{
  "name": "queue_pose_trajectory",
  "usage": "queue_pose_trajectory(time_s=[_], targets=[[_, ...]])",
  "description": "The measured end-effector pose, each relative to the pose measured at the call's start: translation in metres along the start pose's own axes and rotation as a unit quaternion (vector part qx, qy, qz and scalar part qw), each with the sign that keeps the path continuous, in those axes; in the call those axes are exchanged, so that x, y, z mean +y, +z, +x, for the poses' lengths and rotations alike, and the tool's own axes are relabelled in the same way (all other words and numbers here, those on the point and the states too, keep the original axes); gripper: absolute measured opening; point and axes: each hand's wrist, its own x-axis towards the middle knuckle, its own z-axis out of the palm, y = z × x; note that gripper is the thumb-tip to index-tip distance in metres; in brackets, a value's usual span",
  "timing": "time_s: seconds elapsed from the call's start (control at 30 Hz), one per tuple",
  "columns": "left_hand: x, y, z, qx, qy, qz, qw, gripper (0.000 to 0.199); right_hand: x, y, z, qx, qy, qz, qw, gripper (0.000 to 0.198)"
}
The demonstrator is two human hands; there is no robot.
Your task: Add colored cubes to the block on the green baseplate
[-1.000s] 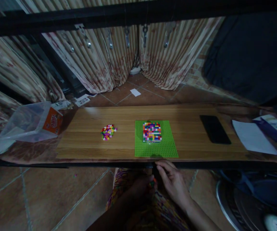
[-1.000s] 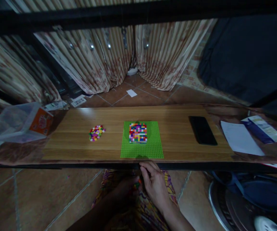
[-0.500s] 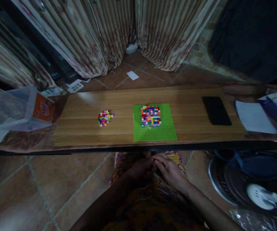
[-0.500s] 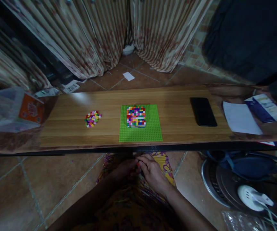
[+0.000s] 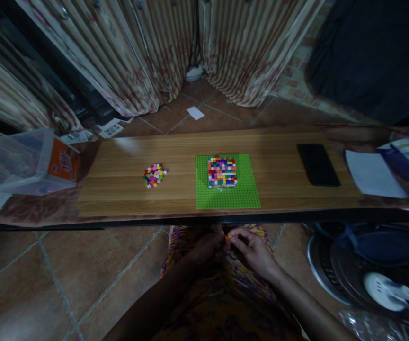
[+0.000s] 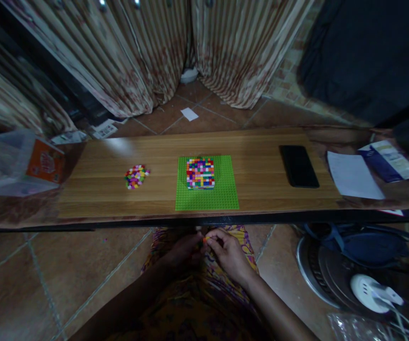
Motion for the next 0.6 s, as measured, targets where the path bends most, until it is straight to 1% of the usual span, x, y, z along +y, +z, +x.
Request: queue_pose_trajectory(time_s=[0.1,0.13,0.2,0.3,0.37,0.5,0.6], targets=[[-0.001,0.000,0.001,-0.009,0.018,0.020,1.000,0.041,-0.011,-0.004,-0.001,0.000,-0.014,-0.099,0.995,0.028],[-0.001,0.000,0.001,-0.013,0.025,0.030,0.999,0.040,-0.013,-0.005,-0.002,-0.002,-0.017,-0.113,0.993,0.028],[-0.002,-0.001,0.001,-0.019,0.033,0.042,0.998,0.040,-0.014,-0.004,-0.003,-0.005,-0.014,-0.109,0.994,0.027],[-0.002,-0.003,0.001,-0.026,0.027,0.045,0.998,0.039,-0.006,0.001,-0.004,0.004,0.010,-0.053,0.999,0.023],[-0.002,-0.004,0.001,-0.030,0.022,0.043,0.998,0.038,0.001,0.004,-0.004,0.008,0.028,0.010,1.000,0.024],[-0.001,-0.006,-0.001,-0.037,0.027,0.033,0.998,0.037,0.008,0.009,-0.002,0.010,0.064,0.138,0.988,0.027],[0.000,-0.006,-0.001,-0.037,0.018,0.021,0.999,0.036,0.004,0.007,-0.001,0.027,0.093,0.165,0.982,0.028]])
